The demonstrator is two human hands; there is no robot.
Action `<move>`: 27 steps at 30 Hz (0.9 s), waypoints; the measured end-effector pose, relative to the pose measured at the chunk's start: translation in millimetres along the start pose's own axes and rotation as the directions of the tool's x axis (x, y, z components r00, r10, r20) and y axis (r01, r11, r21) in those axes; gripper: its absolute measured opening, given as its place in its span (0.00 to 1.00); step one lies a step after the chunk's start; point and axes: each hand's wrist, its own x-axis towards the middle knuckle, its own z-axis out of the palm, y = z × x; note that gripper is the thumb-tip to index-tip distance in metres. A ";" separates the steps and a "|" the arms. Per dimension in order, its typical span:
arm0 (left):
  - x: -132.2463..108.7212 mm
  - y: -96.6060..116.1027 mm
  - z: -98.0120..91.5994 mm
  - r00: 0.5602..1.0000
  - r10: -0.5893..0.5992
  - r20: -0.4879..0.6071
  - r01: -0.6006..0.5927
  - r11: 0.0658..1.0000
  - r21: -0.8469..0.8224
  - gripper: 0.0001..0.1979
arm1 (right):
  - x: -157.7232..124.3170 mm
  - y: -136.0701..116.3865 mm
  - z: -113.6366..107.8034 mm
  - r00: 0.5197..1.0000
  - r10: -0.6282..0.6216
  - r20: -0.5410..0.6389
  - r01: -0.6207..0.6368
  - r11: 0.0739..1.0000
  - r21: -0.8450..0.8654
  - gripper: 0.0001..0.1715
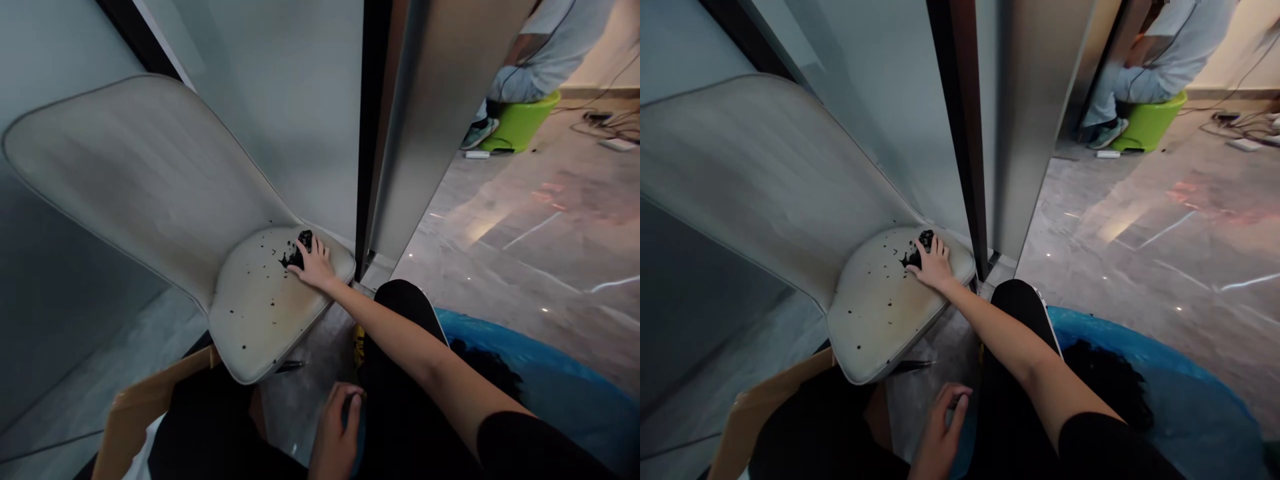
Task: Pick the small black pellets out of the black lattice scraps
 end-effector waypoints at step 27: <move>18.3 47.2 14.5 0.990 -0.071 -0.123 0.043 0.974 -0.222 0.33 | -191.5 59.7 -114.5 0.849 0.510 -0.138 0.001 0.261 0.965 0.32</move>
